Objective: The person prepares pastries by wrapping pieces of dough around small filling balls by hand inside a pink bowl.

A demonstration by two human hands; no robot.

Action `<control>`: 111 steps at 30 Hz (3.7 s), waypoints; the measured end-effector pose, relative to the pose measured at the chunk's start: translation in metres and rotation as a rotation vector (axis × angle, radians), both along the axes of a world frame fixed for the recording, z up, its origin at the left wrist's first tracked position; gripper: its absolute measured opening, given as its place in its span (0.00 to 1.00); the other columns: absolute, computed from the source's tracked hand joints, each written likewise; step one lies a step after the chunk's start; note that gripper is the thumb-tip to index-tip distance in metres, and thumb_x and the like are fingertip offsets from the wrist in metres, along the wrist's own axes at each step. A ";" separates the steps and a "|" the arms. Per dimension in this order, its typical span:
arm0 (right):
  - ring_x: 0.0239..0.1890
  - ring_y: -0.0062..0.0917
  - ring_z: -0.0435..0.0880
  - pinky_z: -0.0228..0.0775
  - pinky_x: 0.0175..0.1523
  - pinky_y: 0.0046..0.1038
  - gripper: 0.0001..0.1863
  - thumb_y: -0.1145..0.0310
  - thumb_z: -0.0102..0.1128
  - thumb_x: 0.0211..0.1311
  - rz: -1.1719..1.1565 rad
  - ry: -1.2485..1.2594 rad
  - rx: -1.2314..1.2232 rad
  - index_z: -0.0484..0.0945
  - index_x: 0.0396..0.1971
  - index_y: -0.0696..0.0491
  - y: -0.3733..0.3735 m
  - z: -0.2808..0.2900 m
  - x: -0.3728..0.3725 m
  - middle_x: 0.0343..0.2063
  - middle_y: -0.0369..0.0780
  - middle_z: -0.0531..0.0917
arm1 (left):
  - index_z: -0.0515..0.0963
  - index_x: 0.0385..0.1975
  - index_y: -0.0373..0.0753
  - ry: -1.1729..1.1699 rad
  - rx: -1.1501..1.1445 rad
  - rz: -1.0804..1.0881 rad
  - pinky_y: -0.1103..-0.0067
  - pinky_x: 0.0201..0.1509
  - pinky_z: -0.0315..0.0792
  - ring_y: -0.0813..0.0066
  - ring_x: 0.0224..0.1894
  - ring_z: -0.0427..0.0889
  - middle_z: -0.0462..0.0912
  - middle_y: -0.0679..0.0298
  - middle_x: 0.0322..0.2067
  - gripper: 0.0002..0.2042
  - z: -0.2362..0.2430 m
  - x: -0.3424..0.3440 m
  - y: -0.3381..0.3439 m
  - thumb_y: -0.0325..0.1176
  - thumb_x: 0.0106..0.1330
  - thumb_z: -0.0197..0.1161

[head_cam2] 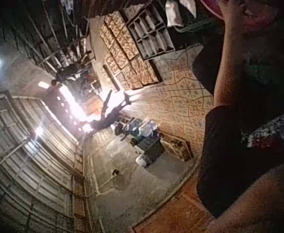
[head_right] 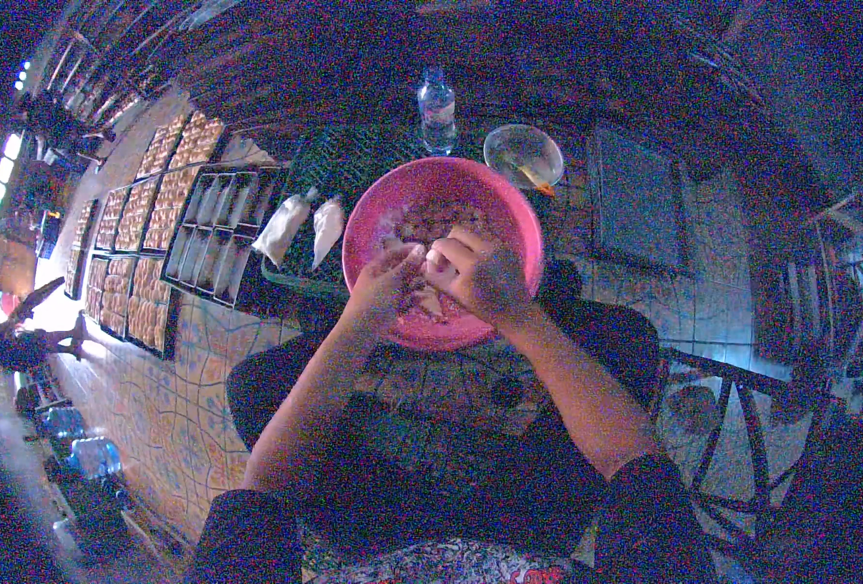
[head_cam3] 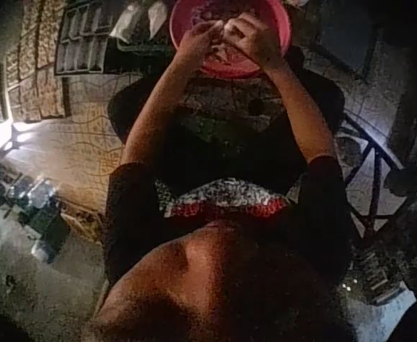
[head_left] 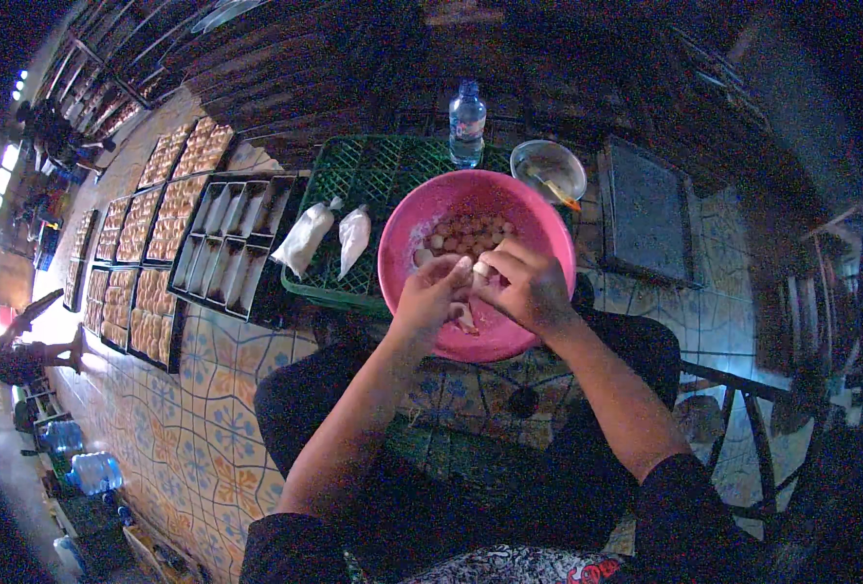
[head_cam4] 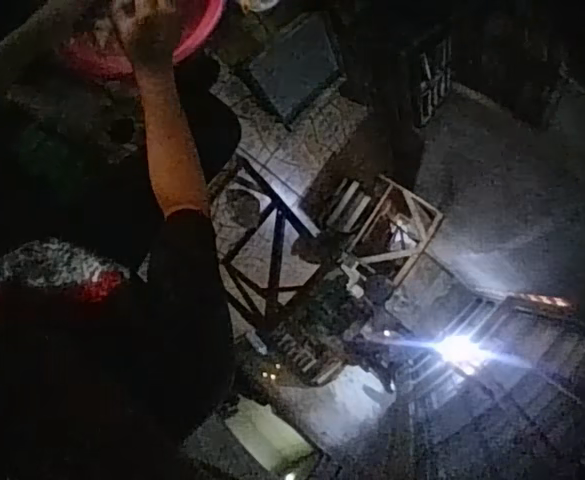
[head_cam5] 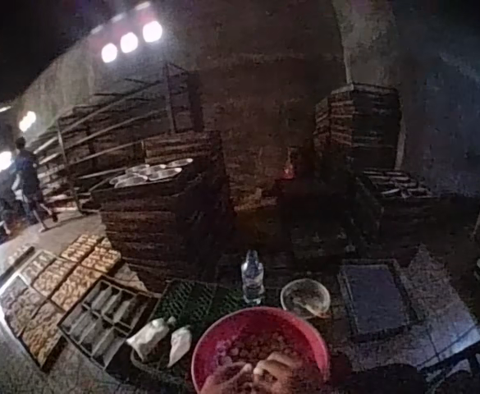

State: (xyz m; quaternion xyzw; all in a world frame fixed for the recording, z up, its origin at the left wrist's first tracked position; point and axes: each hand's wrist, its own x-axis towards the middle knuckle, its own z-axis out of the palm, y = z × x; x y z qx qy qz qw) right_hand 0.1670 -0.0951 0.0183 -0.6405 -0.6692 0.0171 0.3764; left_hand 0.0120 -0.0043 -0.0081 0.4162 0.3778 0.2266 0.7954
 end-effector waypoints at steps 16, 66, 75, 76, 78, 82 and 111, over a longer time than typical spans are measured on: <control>0.36 0.27 0.86 0.77 0.45 0.32 0.17 0.58 0.72 0.60 -0.020 0.562 -0.330 0.84 0.43 0.55 0.003 0.009 0.006 0.37 0.40 0.88 | 0.83 0.41 0.34 0.195 0.508 0.002 0.80 0.24 0.76 0.80 0.22 0.81 0.85 0.63 0.27 0.13 0.002 -0.002 0.004 0.39 0.73 0.63; 0.35 0.16 0.81 0.73 0.35 0.21 0.16 0.71 0.63 0.66 0.141 1.473 -0.499 0.73 0.51 0.51 0.009 -0.030 0.032 0.35 0.34 0.82 | 0.77 0.54 0.37 -0.150 0.038 0.167 0.80 0.30 0.79 0.77 0.34 0.84 0.84 0.62 0.41 0.14 -0.015 0.015 -0.007 0.37 0.74 0.61; 0.35 0.16 0.82 0.78 0.38 0.22 0.13 0.69 0.63 0.68 -0.015 1.623 -0.437 0.77 0.51 0.51 0.008 -0.021 0.014 0.42 0.34 0.85 | 0.84 0.44 0.35 0.275 0.923 0.203 0.74 0.45 0.79 0.71 0.38 0.87 0.88 0.58 0.37 0.12 -0.007 0.011 -0.009 0.34 0.65 0.71; 0.34 0.15 0.83 0.77 0.36 0.21 0.13 0.69 0.63 0.68 -0.012 1.585 -0.416 0.78 0.51 0.50 0.009 -0.027 0.014 0.40 0.34 0.85 | 0.85 0.44 0.34 0.258 1.021 0.212 0.75 0.46 0.78 0.70 0.38 0.87 0.88 0.57 0.38 0.13 -0.007 0.013 -0.011 0.35 0.64 0.72; 0.33 0.15 0.83 0.77 0.35 0.20 0.13 0.68 0.63 0.68 -0.015 1.550 -0.392 0.79 0.51 0.50 0.008 -0.031 0.015 0.39 0.34 0.86 | 0.85 0.44 0.35 0.242 0.818 0.199 0.75 0.46 0.78 0.71 0.38 0.87 0.89 0.57 0.38 0.14 -0.004 0.014 -0.016 0.36 0.64 0.72; 0.35 0.17 0.83 0.75 0.41 0.21 0.10 0.69 0.64 0.67 -0.135 1.207 -0.373 0.82 0.45 0.52 0.011 -0.037 0.006 0.36 0.32 0.85 | 0.84 0.45 0.35 0.302 0.753 0.223 0.76 0.45 0.78 0.72 0.37 0.87 0.89 0.58 0.36 0.15 -0.009 0.011 -0.016 0.36 0.64 0.72; 0.39 0.40 0.85 0.75 0.44 0.38 0.11 0.71 0.71 0.48 -0.091 0.254 -0.120 0.78 0.32 0.53 0.005 -0.001 0.009 0.31 0.44 0.83 | 0.81 0.52 0.30 0.097 0.438 0.084 0.82 0.15 0.72 0.82 0.21 0.79 0.86 0.61 0.34 0.17 -0.003 0.011 -0.019 0.37 0.71 0.65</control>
